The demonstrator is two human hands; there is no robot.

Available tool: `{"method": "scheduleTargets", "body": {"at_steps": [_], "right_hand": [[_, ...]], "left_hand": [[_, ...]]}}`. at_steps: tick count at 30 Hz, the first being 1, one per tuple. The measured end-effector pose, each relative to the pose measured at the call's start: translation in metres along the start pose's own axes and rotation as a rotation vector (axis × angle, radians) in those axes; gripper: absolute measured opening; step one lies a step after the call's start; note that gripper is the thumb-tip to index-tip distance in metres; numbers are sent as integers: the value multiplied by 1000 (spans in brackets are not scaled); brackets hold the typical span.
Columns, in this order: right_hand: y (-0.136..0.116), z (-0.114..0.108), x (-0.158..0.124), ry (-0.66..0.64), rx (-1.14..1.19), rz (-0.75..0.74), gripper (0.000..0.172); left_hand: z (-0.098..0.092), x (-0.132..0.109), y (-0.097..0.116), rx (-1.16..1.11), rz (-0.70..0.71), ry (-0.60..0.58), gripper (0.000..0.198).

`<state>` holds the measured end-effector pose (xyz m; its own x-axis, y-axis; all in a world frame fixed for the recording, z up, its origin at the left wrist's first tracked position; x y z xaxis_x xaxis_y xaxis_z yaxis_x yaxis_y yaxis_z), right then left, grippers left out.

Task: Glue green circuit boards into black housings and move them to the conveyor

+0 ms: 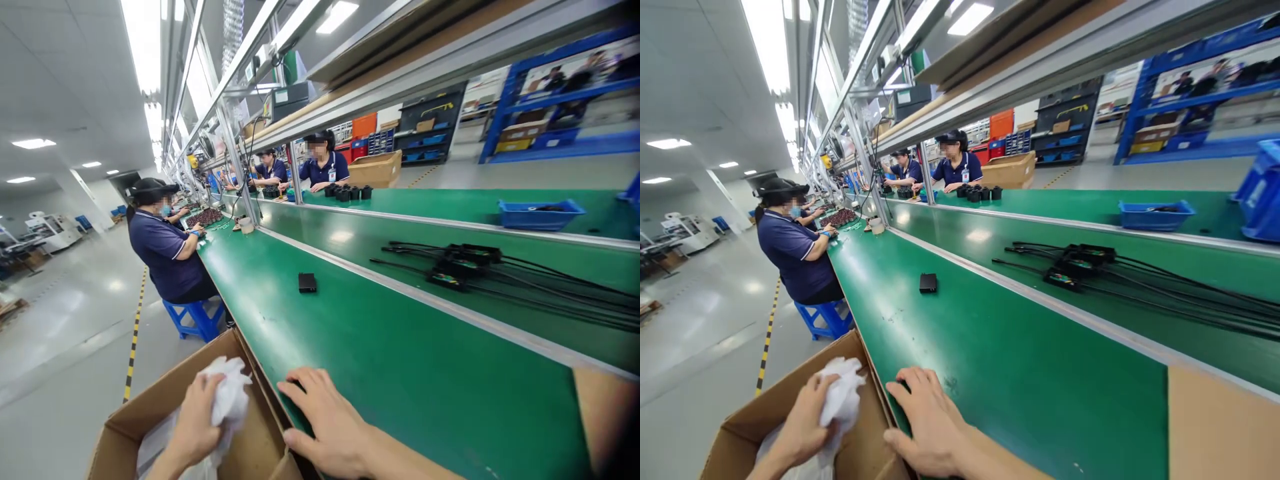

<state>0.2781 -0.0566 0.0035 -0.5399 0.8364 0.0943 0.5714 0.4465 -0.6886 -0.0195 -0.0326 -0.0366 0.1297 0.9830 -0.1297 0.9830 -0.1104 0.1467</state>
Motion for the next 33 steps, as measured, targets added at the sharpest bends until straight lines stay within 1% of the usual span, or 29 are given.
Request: {"method": "scheduleTargets", "body": {"at_steps": [1, 2, 3, 4, 5, 6, 7, 8, 9, 10, 11, 12, 13, 15, 17, 19, 22, 24, 26, 27, 28, 30, 31, 33], "right_hand": [[3, -4, 3, 20, 105, 21, 59], [6, -9, 6, 46, 232, 54, 64], [9, -16, 8, 77, 379, 95, 69], [11, -24, 9, 106, 531, 129, 74], [12, -33, 8, 139, 669, 149, 78], [14, -43, 5, 181, 770, 149, 80], [15, -53, -2, 239, 815, 140, 80], [18, -65, -12, 312, 805, 137, 77], [23, -76, -25, 394, 749, 156, 73], [29, -87, -41, 478, 670, 204, 67], [37, -97, -59, 547, 581, 278, 61], [47, -106, -78, 589, 506, 364, 57], [58, -114, -97, 619, 422, 435, 56], [77, -124, -132, 646, 222, 571, 54], [89, -131, -156, 668, 46, 623, 53], [90, -138, -166, 701, -82, 580, 51], [73, -152, -163, 736, -210, 515, 42], [59, -162, -154, 743, -219, 509, 36], [47, -171, -145, 740, -154, 490, 33], [42, -174, -140, 731, -108, 477, 33], [39, -177, -137, 713, -68, 466, 33], [35, -182, -132, 684, -43, 460, 32], [34, -185, -132, 683, -57, 468, 31], [33, -192, -135, 707, -103, 508, 29]], "left_hand": [[-26, -7, 8, -30, 79, 106, 71], [-51, -13, 21, -67, 194, 173, 73], [-72, -17, 39, -101, 348, 194, 72], [-89, -19, 61, -129, 508, 185, 71], [-100, -18, 86, -146, 664, 135, 72], [-108, -14, 112, -150, 824, 84, 75], [-111, -9, 138, -128, 979, 25, 80], [-110, -2, 162, -87, 1110, -2, 83], [-108, 6, 183, -44, 1214, -4, 82], [-103, 14, 202, -11, 1288, 13, 79], [-98, 21, 216, 26, 1334, 37, 76], [-92, 28, 228, 63, 1351, 56, 75], [-87, 34, 236, 99, 1333, 77, 75], [-76, 44, 247, 154, 1217, 126, 82], [-68, 52, 253, 169, 1075, 187, 85], [-61, 58, 260, 154, 983, 241, 84], [-52, 56, 275, 139, 949, 276, 84], [-46, 47, 288, 65, 985, 285, 83], [-40, 36, 302, -132, 1051, 254, 83], [-37, 31, 309, -262, 1073, 217, 85], [-33, 27, 316, -397, 1063, 164, 88], [-26, 25, 327, -610, 953, 57, 88], [-23, 25, 330, -682, 877, 19, 81], [-18, 29, 332, -773, 745, -27, 56]]}}
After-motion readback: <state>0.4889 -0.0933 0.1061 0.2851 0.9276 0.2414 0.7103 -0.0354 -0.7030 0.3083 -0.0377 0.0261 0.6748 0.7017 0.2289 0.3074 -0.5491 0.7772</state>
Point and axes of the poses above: each hand's wrist, its own x-axis towards the middle knuckle, its own z-axis out of the palm, y = z × x, the point moved 1 cm from there along x, towards the middle knuckle, and after that the axes turned 1 degree about x, right-handed, at the moved point
